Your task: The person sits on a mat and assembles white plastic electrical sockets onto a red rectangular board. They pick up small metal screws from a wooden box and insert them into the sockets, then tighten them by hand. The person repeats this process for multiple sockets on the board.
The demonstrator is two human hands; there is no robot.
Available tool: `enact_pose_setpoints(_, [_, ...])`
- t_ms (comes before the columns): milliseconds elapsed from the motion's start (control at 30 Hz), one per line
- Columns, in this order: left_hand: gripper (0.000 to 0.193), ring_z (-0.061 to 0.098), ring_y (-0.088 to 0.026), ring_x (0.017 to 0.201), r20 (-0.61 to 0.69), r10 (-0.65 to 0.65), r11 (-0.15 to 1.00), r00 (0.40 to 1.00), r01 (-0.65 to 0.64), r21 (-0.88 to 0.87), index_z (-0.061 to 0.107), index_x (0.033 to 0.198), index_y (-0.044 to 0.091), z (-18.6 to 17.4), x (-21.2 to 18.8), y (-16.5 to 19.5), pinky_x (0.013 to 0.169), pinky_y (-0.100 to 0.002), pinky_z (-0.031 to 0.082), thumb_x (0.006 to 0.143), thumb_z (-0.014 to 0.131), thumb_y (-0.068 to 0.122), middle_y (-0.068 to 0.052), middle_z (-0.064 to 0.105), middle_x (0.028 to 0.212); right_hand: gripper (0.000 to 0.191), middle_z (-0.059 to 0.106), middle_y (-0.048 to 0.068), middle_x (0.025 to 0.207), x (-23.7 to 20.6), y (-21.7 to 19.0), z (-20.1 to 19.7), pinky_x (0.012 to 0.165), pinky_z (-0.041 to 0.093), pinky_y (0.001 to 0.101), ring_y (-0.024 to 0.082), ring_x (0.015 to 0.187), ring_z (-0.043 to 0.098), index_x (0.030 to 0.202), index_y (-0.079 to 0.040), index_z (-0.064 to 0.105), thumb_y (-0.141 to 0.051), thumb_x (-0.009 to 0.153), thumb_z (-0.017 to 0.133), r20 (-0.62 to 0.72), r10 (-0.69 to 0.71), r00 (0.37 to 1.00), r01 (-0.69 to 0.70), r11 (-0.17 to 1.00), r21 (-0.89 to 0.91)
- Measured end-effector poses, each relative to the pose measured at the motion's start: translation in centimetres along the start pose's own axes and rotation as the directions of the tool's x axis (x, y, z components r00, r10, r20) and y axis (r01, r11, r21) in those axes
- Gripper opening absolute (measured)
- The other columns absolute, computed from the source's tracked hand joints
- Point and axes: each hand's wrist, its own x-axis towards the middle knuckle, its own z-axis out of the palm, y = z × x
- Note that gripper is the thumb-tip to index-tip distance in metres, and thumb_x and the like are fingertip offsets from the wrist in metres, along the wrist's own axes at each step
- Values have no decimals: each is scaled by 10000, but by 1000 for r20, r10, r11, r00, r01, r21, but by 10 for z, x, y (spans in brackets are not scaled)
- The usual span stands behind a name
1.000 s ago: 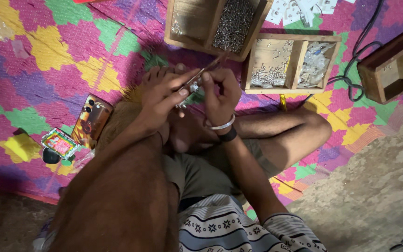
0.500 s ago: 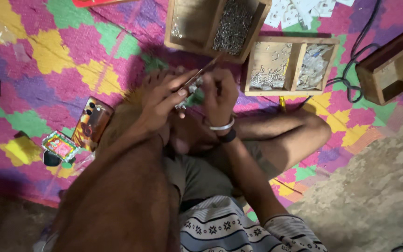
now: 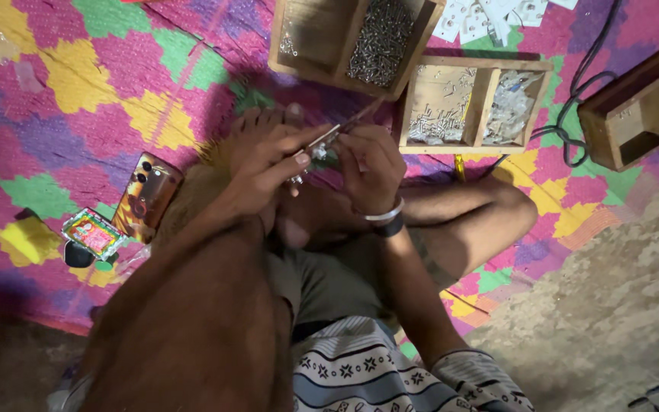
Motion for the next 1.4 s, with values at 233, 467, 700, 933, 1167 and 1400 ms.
enact_pose_setpoints(233, [471,553,-226,1100,96,82,934,992,-110,340,588,1489,132,-9,0,-16,971,-348,399,1031,536,229,-101,648,1197,227,671,125,987,8,-6,-29,776,568,390,297,912,679,985,-11,712,73,793,800,226,-181,957,179,983,29])
enact_pose_setpoints(467, [558,516,-333,1193,232,181,622,956,-294,726,576,1514,196,-25,19,-19,1042,-455,317,969,507,292,-208,647,1237,128,724,118,961,9,43,-79,747,570,370,275,867,719,923,-32,679,68,845,696,24,-2,1000,9,964,-265])
enact_pose_setpoints(700, [491,566,-310,1196,164,143,896,976,-198,398,640,1452,114,-15,9,-13,1052,-413,362,992,560,265,-191,698,1272,135,664,155,896,11,86,-78,748,517,448,364,844,650,959,-33,729,35,845,704,72,133,989,-81,868,-490])
enact_pose_setpoints(933, [465,621,-210,1021,125,75,944,989,-111,312,621,1446,107,-9,10,-13,930,-312,451,992,602,207,-117,691,1071,319,651,192,1121,28,14,-71,935,530,437,378,1067,635,1091,-23,700,2,774,717,137,38,990,-10,979,-202])
enact_pose_setpoints(1167, [435,589,-220,1149,178,169,952,969,-208,227,619,1442,58,-2,3,-14,992,-309,452,1024,623,174,-109,657,1227,323,721,98,1033,25,13,-50,1057,499,486,301,1024,685,1062,-71,731,-87,770,869,458,-97,884,101,995,16])
enact_pose_setpoints(1400, [397,578,-205,1049,125,-134,947,983,89,310,657,1347,112,4,-6,4,885,-327,470,974,610,238,-66,617,1157,203,678,107,890,-9,16,-40,745,513,363,287,847,660,967,-59,719,-41,799,832,353,113,929,-128,992,19])
